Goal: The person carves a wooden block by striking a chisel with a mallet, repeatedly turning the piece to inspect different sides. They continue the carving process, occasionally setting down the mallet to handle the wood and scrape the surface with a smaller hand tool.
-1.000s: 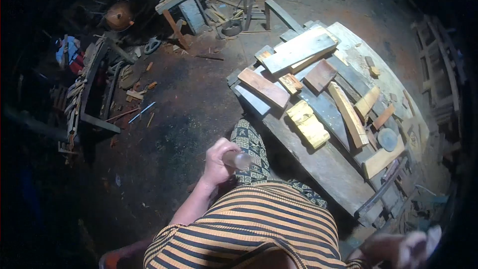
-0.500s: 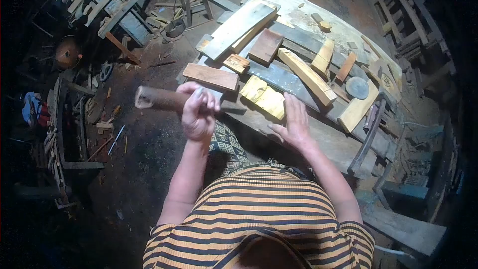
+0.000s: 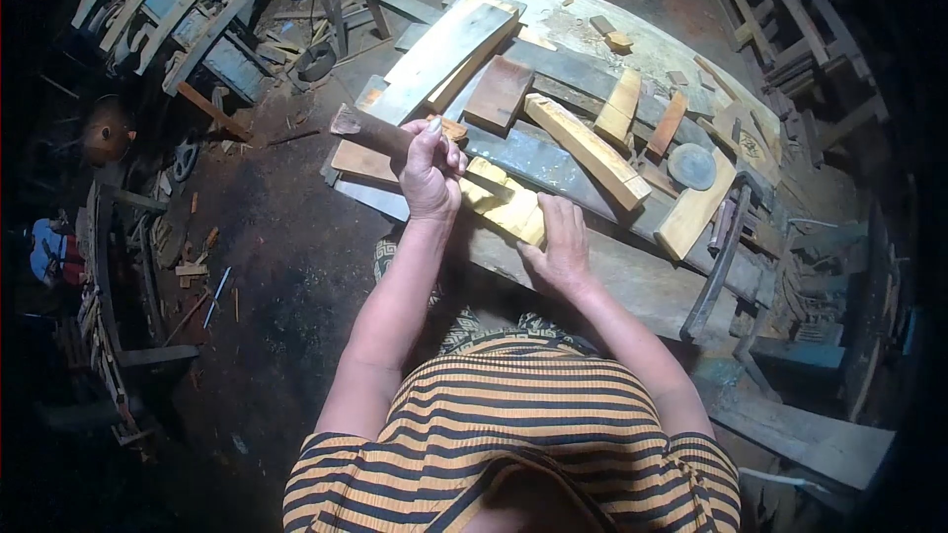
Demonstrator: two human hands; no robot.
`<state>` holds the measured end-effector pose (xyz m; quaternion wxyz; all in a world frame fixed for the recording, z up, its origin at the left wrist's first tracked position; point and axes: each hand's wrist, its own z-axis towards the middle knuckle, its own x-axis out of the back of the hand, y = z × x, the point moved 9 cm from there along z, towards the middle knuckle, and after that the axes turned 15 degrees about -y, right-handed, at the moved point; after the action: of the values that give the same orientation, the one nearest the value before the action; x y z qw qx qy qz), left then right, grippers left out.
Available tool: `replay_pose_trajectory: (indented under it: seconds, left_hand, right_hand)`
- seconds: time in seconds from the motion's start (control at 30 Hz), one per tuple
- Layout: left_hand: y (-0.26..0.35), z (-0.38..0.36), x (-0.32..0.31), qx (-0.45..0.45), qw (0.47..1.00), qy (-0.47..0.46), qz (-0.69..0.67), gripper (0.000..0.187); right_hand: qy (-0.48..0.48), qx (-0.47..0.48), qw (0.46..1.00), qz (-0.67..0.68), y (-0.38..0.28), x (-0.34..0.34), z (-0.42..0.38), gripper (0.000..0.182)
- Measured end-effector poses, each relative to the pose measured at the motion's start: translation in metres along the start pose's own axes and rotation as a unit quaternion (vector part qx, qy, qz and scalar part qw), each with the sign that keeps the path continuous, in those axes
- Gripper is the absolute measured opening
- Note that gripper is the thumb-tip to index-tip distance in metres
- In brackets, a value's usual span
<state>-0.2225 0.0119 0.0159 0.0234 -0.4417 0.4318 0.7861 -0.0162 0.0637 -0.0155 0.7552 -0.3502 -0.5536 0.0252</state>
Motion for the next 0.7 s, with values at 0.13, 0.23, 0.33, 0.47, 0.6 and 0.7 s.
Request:
replay_pose_trajectory:
  seconds: [0.13, 0.23, 0.33, 0.47, 0.6, 0.7]
  left_hand:
    - [-0.005, 0.008, 0.002, 0.003, 0.999, 0.023, -0.033, 0.016]
    - [-0.008, 0.012, 0.001, 0.015, 1.000, 0.017, 0.005, 0.015]
    - [-0.009, 0.017, -0.001, 0.025, 0.999, 0.004, 0.019, 0.016]
    - [-0.010, 0.018, -0.005, 0.030, 0.999, 0.001, 0.038, 0.019]
    - [-0.010, 0.016, -0.014, 0.042, 0.998, -0.009, 0.046, 0.021]
    - [-0.005, 0.017, -0.015, 0.014, 0.998, -0.010, 0.062, 0.021]
  right_hand:
    - [-0.005, 0.003, 1.000, 0.002, -0.001, 0.000, 0.002, 0.075]
    - [0.002, 0.012, 1.000, 0.005, -0.002, 0.000, 0.001, 0.075]
    - [0.007, 0.011, 1.000, -0.001, -0.001, -0.001, 0.003, 0.076]
    - [-0.015, 0.001, 1.000, -0.014, -0.004, 0.001, 0.004, 0.073]
    - [-0.264, -0.065, 0.962, -0.019, -0.003, 0.019, 0.027, 0.062]
    - [-0.083, -0.031, 0.991, -0.104, 0.012, 0.087, 0.059, 0.059]
